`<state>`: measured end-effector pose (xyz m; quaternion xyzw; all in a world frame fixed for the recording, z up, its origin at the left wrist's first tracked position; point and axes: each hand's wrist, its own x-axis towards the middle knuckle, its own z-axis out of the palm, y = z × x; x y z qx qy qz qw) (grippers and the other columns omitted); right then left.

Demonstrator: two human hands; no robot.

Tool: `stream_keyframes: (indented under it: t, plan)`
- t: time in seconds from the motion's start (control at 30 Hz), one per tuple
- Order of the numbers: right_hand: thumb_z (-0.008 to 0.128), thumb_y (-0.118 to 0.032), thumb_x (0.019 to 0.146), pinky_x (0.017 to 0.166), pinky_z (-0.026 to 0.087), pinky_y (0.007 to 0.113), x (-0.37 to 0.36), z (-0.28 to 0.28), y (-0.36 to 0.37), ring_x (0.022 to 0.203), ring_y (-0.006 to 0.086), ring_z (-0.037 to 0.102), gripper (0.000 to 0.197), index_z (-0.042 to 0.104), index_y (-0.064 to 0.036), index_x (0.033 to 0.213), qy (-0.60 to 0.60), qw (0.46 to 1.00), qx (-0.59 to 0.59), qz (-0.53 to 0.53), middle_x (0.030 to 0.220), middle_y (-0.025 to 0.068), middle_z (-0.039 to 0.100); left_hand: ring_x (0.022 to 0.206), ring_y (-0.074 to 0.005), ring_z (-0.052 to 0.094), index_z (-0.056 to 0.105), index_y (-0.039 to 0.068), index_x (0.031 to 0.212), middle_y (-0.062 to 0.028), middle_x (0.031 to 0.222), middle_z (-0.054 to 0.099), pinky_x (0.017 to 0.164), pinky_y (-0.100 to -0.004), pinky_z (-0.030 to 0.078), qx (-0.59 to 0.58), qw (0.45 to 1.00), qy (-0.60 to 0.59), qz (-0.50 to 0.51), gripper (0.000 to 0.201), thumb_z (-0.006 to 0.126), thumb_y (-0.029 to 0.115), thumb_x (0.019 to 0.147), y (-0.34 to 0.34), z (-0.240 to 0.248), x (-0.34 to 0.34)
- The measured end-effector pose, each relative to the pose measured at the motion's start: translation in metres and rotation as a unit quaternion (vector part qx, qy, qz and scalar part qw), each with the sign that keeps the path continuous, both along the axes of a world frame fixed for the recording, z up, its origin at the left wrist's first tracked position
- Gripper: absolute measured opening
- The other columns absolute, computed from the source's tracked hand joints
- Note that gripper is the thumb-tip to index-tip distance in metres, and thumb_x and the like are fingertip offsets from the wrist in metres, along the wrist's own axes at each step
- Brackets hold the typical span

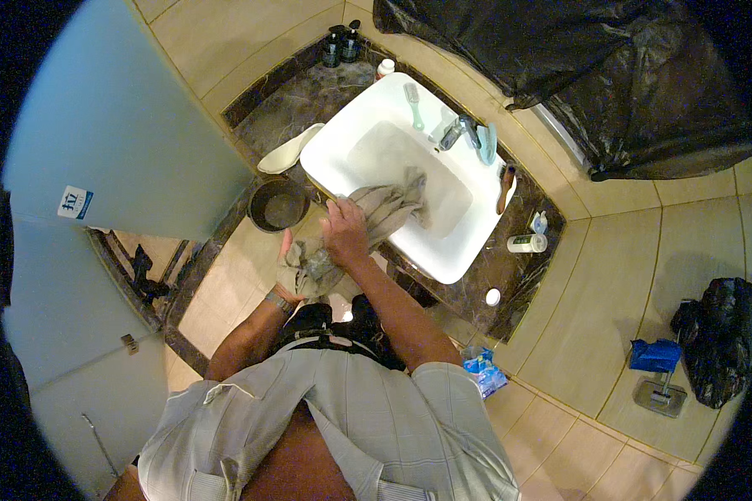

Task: The person washes a cloth in a bathroom sink. They apply liquid from a small bottle, rub the cloth by hand, rinse it under running water, and wring it out repeatedly.

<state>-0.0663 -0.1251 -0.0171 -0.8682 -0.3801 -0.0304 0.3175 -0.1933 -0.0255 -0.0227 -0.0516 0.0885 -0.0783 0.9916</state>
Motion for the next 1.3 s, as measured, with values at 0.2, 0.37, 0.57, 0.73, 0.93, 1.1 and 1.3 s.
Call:
stream_keyframes:
  t: [0.2, 0.37, 0.57, 0.73, 0.93, 1.1, 1.3]
  plan:
    - [0.061, -0.030, 0.097, 0.112, 0.036, 0.058, -0.056, -0.002, 0.018, 0.133, 0.0448, 0.048, 0.046, 0.059, -0.0057, 0.137, -0.008, 0.999, -0.030, -0.043, 0.134, 0.0240, 0.056, 0.136, -0.0337, 0.051, 0.050, 0.010, 0.149, -0.0146, 0.150, 0.053, 0.117, -0.0486, 0.038, -0.065, 0.996, -0.053, 0.015, 0.081, 0.041, 0.073, 0.100, 0.006, -0.001, 0.013]
    - [0.058, -0.035, 0.100, 0.113, 0.033, 0.062, -0.060, 0.011, 0.031, 0.134, 0.0450, 0.046, 0.045, 0.059, -0.0121, 0.139, -0.007, 0.999, 0.033, 0.006, 0.138, 0.0224, 0.054, 0.139, -0.0331, 0.047, 0.047, 0.010, 0.152, -0.0140, 0.154, 0.048, 0.119, -0.0477, 0.036, -0.172, 0.975, -0.115, 0.082, 0.077, 0.043, 0.068, 0.102, 0.007, -0.017, 0.021]
    - [0.065, -0.029, 0.095, 0.108, 0.039, 0.059, -0.002, 0.001, -0.011, 0.129, 0.0433, 0.050, 0.039, 0.065, -0.0072, 0.127, -0.083, 0.993, -0.033, -0.078, 0.135, 0.0213, 0.056, 0.141, -0.0354, 0.049, 0.037, 0.003, 0.158, -0.0187, 0.158, 0.046, 0.121, -0.0505, 0.037, 0.017, 0.998, 0.045, -0.029, 0.096, 0.036, 0.078, 0.098, 0.016, 0.015, 0.005]
    - [0.069, -0.021, 0.093, 0.097, 0.049, 0.049, 0.006, 0.005, -0.048, 0.111, 0.0395, 0.061, 0.032, 0.066, -0.0043, 0.119, 0.006, 0.988, 0.016, -0.152, 0.120, 0.0193, 0.062, 0.137, -0.0368, 0.053, 0.040, -0.002, 0.155, -0.0220, 0.154, 0.049, 0.119, -0.0499, 0.040, 0.025, 0.999, 0.046, 0.004, 0.095, 0.036, 0.075, 0.100, 0.020, 0.039, 0.000]
    - [0.076, -0.019, 0.088, 0.084, 0.053, 0.046, -0.057, 0.036, -0.076, 0.092, 0.0384, 0.065, 0.034, 0.065, -0.0022, 0.116, 0.228, 0.967, 0.099, -0.047, 0.109, 0.0186, 0.064, 0.134, -0.0373, 0.055, 0.047, -0.002, 0.150, -0.0217, 0.149, 0.054, 0.116, -0.0497, 0.043, 0.012, 0.997, 0.062, 0.046, 0.081, 0.040, 0.064, 0.104, 0.005, 0.007, 0.020]
    - [0.080, -0.022, 0.085, 0.090, 0.051, 0.045, -0.057, 0.094, -0.059, 0.103, 0.0362, 0.063, 0.041, 0.063, -0.0022, 0.117, 0.197, 0.965, 0.147, 0.089, 0.109, 0.0185, 0.062, 0.121, -0.0341, 0.063, 0.060, 0.002, 0.137, -0.0178, 0.132, 0.067, 0.111, -0.0479, 0.046, 0.020, 1.000, -0.005, 0.018, 0.062, 0.047, 0.054, 0.105, -0.017, 0.005, 0.037]
    - [0.074, -0.022, 0.091, 0.096, 0.050, 0.038, -0.027, 0.059, -0.088, 0.114, 0.0273, 0.063, 0.042, 0.059, -0.0012, 0.125, 0.398, 0.911, 0.103, 0.045, 0.122, 0.0170, 0.065, 0.118, -0.0322, 0.065, 0.062, 0.005, 0.132, -0.0141, 0.128, 0.069, 0.110, -0.0475, 0.047, 0.167, 0.958, 0.219, 0.083, 0.058, 0.051, 0.054, 0.104, -0.044, -0.001, 0.040]
